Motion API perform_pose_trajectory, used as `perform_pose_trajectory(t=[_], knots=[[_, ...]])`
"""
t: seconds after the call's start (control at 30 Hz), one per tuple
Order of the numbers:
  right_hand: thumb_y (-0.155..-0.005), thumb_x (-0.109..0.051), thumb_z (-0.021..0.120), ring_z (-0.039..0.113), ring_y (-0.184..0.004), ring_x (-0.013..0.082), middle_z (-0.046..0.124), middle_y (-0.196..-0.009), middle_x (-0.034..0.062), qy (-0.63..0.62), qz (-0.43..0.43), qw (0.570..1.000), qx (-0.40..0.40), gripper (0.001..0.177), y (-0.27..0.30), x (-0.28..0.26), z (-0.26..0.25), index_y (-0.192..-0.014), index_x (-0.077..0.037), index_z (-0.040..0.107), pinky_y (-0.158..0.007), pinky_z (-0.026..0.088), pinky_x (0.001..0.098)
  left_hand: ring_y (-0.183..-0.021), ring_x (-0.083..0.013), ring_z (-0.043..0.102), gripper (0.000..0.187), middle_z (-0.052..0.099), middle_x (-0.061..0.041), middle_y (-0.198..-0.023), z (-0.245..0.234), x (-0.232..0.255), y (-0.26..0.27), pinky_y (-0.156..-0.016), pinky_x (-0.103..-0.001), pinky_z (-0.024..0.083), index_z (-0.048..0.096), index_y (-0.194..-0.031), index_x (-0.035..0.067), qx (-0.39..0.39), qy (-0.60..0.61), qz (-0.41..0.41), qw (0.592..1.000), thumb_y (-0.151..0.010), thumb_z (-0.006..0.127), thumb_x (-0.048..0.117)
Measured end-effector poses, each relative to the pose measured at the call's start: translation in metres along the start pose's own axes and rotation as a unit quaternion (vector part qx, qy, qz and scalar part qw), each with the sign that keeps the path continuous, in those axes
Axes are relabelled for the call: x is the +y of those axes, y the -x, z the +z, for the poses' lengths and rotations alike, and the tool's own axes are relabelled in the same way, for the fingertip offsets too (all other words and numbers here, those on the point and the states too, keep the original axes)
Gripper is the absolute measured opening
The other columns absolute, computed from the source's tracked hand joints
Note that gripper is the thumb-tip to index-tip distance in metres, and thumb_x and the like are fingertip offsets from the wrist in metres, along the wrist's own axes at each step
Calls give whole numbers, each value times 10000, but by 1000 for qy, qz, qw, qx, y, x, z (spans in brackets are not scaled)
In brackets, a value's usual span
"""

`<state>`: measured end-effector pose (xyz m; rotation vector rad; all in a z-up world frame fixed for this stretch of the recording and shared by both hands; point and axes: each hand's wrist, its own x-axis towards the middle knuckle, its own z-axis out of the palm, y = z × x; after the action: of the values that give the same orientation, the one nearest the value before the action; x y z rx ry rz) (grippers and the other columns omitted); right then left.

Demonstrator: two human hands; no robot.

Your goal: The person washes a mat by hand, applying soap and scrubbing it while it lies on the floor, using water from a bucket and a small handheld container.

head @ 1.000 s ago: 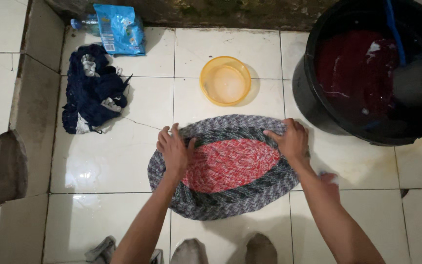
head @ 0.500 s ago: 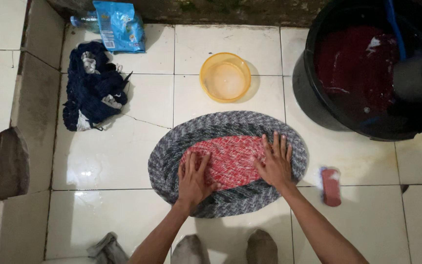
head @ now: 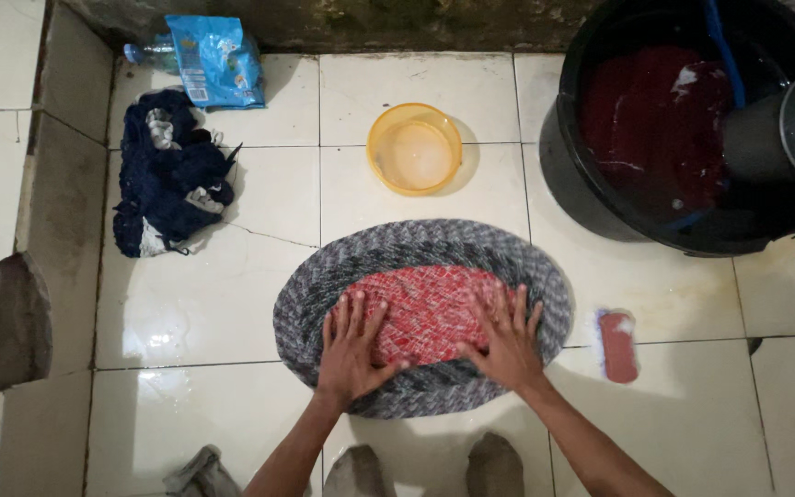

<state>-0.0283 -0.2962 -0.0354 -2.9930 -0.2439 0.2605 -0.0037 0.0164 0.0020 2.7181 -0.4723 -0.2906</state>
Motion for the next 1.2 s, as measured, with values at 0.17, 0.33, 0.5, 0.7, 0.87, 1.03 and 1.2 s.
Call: perform_pose_trajectory(t=[0.17, 0.33, 0.5, 0.7, 0.87, 1.03, 1.2], knots=[[-871, -795, 428, 12, -1469, 615, 67, -1645, 291, -14, -22, 997, 73, 957, 7, -5, 8, -1616, -238, 203, -1066, 40, 829, -1542, -428, 88, 1176, 162, -167, -1676, 1, -8, -1, -1203, -629, 79, 328, -1584, 245, 15, -13, 26, 999, -657, 666, 885], [-873, -786, 441, 25, -1458, 615, 52, -1647, 284, -10, -7, 999, 45, 937, 6, -6, 8, -1604, -254, 191, -1063, 40, 827, -1532, -432, 81, 1198, 159, -177, -1661, 1, -4, -1, -1192, -637, 74, 336, -1565, 247, 6, -5, 15, 1000, -615, 688, 886], [-891, -751, 458, 39, -1463, 629, 42, -1659, 262, -48, -30, 995, 79, 895, 9, -2, 6, -1609, -268, 226, -1063, 38, 827, -1519, -446, 36, 1208, 117, -195, -1709, 1, 3, -6, -1175, -648, 56, 289, -1630, 230, -54, -22, -11, 998, -656, 725, 797], [-946, -510, 621, 295, -1491, 473, 322, -1615, 250, -211, 20, 960, 184, 782, 13, 7, 3, -1551, -80, 376, -1169, 223, 659, -1495, -435, 228, 814, 304, -222, -1602, 11, 34, -31, -1173, -646, 184, 408, -1490, 113, 6, 25, 35, 999, -845, 717, 503], [-904, -289, 758, 574, -1241, 347, 635, -1332, 152, -272, 64, 900, 334, 515, 4, 11, -39, -1347, -73, 612, -1060, 451, 459, -1381, -441, 418, 563, 478, -254, -1450, -20, 95, -78, -1146, -584, 322, 516, -1323, -14, 58, 114, 167, 978, -893, 706, 296], [-890, -172, 772, 652, -1021, 248, 679, -1126, 113, -320, 137, 844, 408, 366, -5, 47, -97, -1217, -52, 659, -899, 519, 382, -1332, -425, 457, 456, 510, -253, -1402, -73, 164, -128, -1057, -592, 349, 574, -1228, 26, 77, 112, 265, 955, -879, 728, 275], [-919, -108, 744, 695, -894, 180, 705, -1003, 76, -336, 152, 770, 521, 185, -5, 94, -138, -1073, -27, 680, -832, 548, 299, -1289, -412, 490, 454, 538, -242, -1340, -96, 238, -171, -1003, -568, 372, 586, -1240, 28, 113, 134, 328, 928, -862, 738, 230]])
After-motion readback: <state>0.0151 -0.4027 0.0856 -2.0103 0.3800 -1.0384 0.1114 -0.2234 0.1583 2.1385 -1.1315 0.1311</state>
